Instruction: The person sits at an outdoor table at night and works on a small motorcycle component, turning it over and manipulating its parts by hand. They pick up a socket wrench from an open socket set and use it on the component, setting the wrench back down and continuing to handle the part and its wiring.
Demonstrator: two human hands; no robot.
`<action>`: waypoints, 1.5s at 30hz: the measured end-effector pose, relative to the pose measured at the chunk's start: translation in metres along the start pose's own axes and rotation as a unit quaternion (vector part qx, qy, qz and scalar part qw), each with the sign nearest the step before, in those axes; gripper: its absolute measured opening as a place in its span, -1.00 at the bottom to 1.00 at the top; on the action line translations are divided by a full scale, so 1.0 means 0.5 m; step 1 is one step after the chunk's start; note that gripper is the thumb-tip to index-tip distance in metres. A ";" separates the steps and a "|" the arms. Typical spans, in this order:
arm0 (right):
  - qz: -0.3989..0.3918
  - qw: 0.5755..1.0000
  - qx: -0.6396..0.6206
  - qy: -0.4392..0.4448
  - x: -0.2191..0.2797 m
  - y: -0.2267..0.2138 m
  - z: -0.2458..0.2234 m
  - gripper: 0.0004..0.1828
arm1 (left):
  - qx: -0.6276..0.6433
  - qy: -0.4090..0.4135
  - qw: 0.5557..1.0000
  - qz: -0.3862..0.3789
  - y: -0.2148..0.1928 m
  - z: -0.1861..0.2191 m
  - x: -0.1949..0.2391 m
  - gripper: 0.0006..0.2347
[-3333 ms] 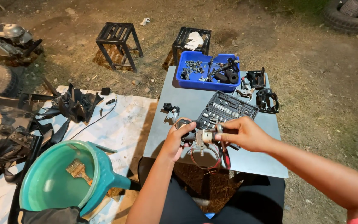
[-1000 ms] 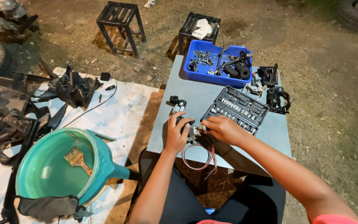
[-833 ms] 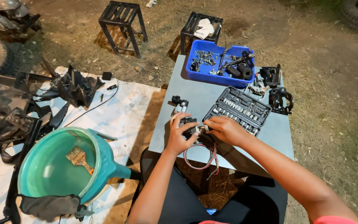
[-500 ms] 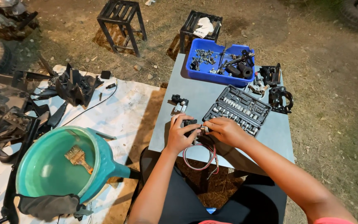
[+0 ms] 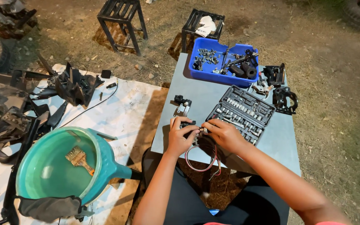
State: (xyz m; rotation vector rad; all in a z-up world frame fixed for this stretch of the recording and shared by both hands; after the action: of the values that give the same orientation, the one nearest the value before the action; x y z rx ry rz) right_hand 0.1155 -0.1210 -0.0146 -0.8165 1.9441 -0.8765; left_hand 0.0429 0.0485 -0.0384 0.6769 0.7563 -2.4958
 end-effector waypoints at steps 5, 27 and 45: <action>0.089 0.987 -0.118 0.061 -0.014 -0.012 -0.048 -0.58 | 0.006 0.011 0.999 0.030 0.001 -0.005 0.007 -0.90; 0.150 0.915 -0.206 0.313 0.017 0.051 0.015 -0.72 | 0.004 0.014 0.999 0.052 -0.005 -0.010 0.011 -0.90; 0.019 0.945 -0.029 0.326 -0.043 0.031 -0.035 -0.67 | 0.016 -0.001 0.996 0.083 -0.006 -0.027 0.015 -0.83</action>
State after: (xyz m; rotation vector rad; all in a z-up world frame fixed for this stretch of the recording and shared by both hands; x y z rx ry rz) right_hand 0.1064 -0.0905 -0.0111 -0.5513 2.5549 -1.1730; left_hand 0.0398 0.0570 -0.0512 0.7175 0.6335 -2.3620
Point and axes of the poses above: each hand's wrist, its own x-axis away from the middle knuckle, its own y-axis out of the palm, z = x × y, the point moved 6 cm from there along -x, towards the middle knuckle, and after that the axes turned 2 degrees about -y, right-handed, at the moved point
